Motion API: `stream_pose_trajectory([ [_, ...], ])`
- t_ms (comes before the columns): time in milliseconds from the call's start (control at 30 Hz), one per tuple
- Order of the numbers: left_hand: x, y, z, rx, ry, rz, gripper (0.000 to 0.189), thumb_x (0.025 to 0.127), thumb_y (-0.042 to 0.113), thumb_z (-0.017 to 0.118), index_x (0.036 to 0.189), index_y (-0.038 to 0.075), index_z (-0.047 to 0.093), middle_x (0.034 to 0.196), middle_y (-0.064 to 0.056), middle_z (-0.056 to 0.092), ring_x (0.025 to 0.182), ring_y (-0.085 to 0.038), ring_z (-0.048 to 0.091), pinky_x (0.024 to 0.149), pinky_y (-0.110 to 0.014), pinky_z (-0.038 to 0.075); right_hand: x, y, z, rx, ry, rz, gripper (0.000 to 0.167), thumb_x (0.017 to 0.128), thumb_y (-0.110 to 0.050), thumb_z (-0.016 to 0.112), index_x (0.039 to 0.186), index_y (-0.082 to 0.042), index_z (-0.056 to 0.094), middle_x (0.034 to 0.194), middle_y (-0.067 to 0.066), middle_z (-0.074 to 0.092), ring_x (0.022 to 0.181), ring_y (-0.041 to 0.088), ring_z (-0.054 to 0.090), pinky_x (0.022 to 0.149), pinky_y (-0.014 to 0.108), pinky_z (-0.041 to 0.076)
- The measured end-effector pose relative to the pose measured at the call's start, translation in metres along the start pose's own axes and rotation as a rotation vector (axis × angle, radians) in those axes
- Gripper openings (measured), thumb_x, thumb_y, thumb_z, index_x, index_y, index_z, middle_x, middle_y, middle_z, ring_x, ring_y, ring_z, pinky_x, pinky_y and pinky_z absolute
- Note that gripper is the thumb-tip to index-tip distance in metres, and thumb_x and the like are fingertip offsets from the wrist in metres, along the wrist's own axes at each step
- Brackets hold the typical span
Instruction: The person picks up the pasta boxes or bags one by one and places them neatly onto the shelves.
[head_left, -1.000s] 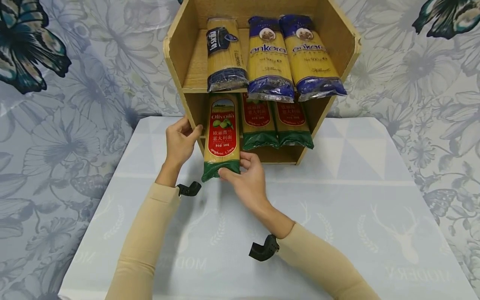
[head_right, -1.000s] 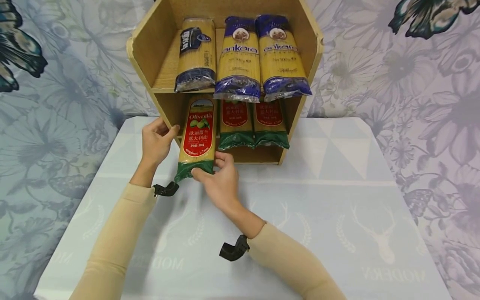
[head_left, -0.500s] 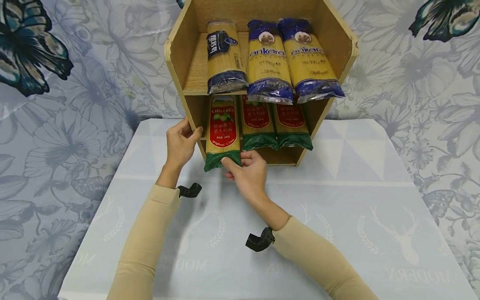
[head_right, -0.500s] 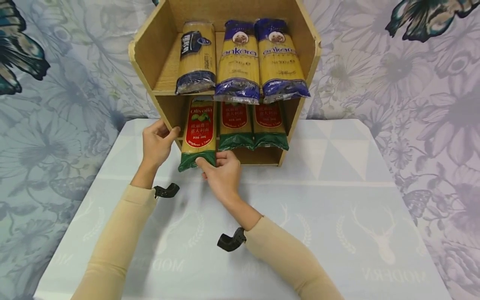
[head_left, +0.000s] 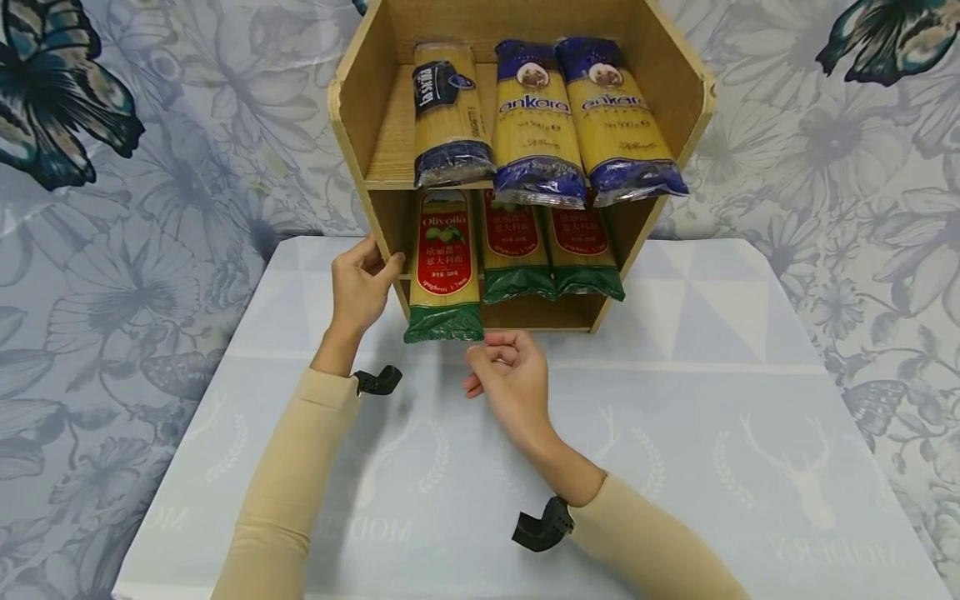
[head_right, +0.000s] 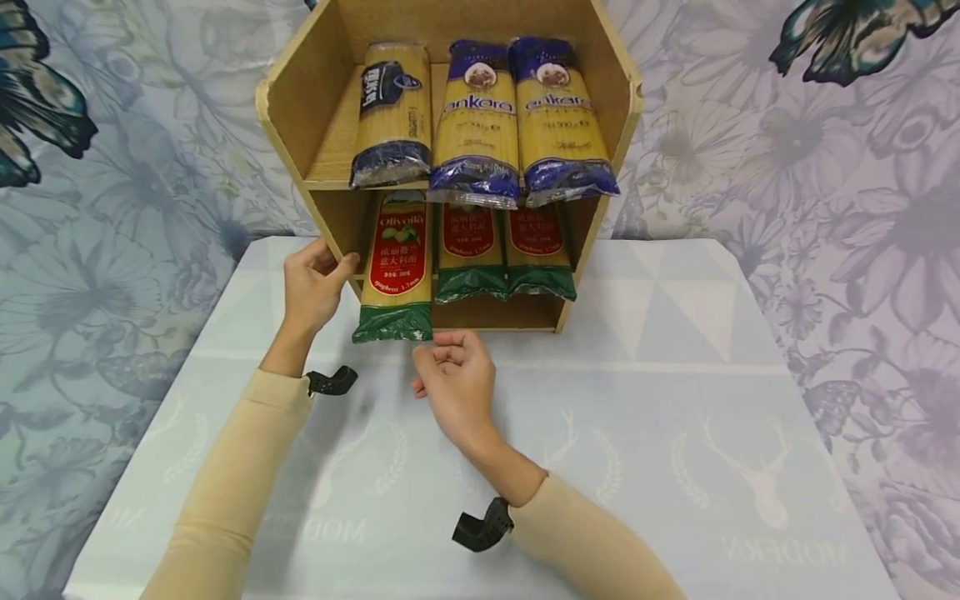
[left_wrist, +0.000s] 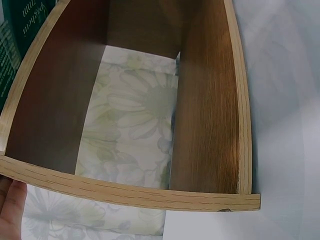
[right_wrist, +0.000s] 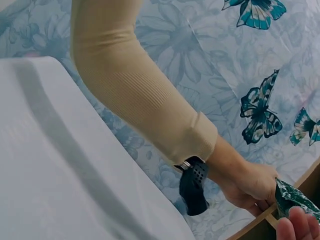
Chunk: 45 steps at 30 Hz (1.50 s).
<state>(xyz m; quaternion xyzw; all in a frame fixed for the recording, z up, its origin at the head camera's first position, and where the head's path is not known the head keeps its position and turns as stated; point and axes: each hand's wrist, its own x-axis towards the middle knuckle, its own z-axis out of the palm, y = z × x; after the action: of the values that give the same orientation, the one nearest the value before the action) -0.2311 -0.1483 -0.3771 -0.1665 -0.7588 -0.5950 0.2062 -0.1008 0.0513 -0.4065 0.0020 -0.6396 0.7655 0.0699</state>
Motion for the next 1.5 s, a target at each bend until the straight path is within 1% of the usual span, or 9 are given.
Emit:
stream_pose_trajectory([
  [200,0.000,0.001,0.000,-0.005,0.002,0.002,0.035,0.093,-0.009,0.063,0.128,-0.014,0.063,0.124,-0.030,0.066,0.111,-0.043,0.067,0.093,-0.037,0.056,-0.014,0.004,0.002,0.065,-0.066,-0.038,0.029,0.092,0.005,0.058,0.119,0.003,0.049,0.098,0.023,0.063,0.058,0.023,0.065,0.057,0.038,0.061],
  [333,0.000,0.002,0.000,-0.009,0.002,-0.003,0.035,0.093,-0.009,0.063,0.128,-0.014,0.063,0.124,-0.031,0.065,0.112,-0.044,0.066,0.094,-0.037,0.056,-0.015,0.007,0.004,0.070,-0.218,-0.048,0.024,0.092,0.005,0.058,0.115,0.009,0.057,0.102,0.022,0.066,0.069,0.027,0.068,0.060,0.038,0.062],
  [467,0.000,0.000,0.001,-0.017,0.001,-0.011,0.035,0.093,-0.009,0.063,0.127,-0.014,0.063,0.123,-0.031,0.065,0.112,-0.044,0.066,0.094,-0.036,0.056,-0.005,0.008,0.006,0.058,-0.379,-0.042,0.028,0.093,0.001,0.059,0.120,0.008,0.062,0.112,0.019,0.069,0.085,0.034,0.070,0.071,0.040,0.063],
  [567,0.001,-0.017,0.000,-0.027,0.005,-0.008,0.035,0.094,-0.004,0.066,0.128,-0.009,0.066,0.123,-0.025,0.068,0.111,-0.038,0.068,0.093,-0.035,0.056,0.004,0.007,0.007,0.083,-0.442,-0.020,0.034,0.094,-0.001,0.060,0.127,0.005,0.060,0.120,0.018,0.067,0.094,0.037,0.070,0.079,0.041,0.062],
  [633,0.002,-0.027,-0.001,-0.025,0.008,-0.003,0.035,0.094,-0.003,0.067,0.129,-0.006,0.067,0.123,-0.022,0.069,0.111,-0.035,0.069,0.092,-0.033,0.056,0.009,0.006,0.008,0.101,-0.456,-0.003,0.037,0.094,-0.001,0.059,0.131,0.005,0.058,0.123,0.019,0.066,0.098,0.040,0.068,0.082,0.040,0.061],
  [700,0.002,-0.028,-0.001,-0.022,0.011,0.006,0.035,0.094,-0.003,0.066,0.129,-0.006,0.067,0.122,-0.022,0.069,0.110,-0.036,0.069,0.092,-0.033,0.057,0.013,0.004,0.010,0.121,-0.455,0.011,0.040,0.094,-0.001,0.059,0.132,0.006,0.056,0.125,0.022,0.065,0.101,0.043,0.067,0.082,0.037,0.061],
  [900,0.000,-0.001,0.000,-0.020,0.009,0.011,0.034,0.092,-0.010,0.063,0.125,-0.015,0.064,0.119,-0.033,0.066,0.109,-0.046,0.066,0.092,-0.036,0.057,0.020,0.002,0.011,0.132,-0.448,0.040,0.050,0.088,-0.002,0.064,0.136,0.005,0.053,0.130,0.026,0.060,0.106,0.051,0.062,0.086,0.029,0.058],
  [1167,0.002,-0.002,0.000,-0.035,0.006,-0.011,0.035,0.091,-0.011,0.063,0.126,-0.014,0.064,0.118,-0.033,0.067,0.110,-0.044,0.067,0.091,-0.035,0.057,0.031,0.000,0.012,0.151,-0.437,0.069,0.057,0.086,0.001,0.069,0.139,0.006,0.049,0.129,0.025,0.058,0.095,0.020,0.069,0.088,0.031,0.058],
  [1500,0.002,-0.002,0.000,-0.029,0.003,-0.005,0.035,0.092,-0.011,0.064,0.127,-0.015,0.063,0.120,-0.033,0.066,0.111,-0.045,0.066,0.092,-0.033,0.057,0.044,-0.001,0.014,0.148,-0.426,0.063,0.057,0.087,0.002,0.069,0.139,0.007,0.048,0.128,0.021,0.058,0.093,0.017,0.069,0.089,0.031,0.058],
])
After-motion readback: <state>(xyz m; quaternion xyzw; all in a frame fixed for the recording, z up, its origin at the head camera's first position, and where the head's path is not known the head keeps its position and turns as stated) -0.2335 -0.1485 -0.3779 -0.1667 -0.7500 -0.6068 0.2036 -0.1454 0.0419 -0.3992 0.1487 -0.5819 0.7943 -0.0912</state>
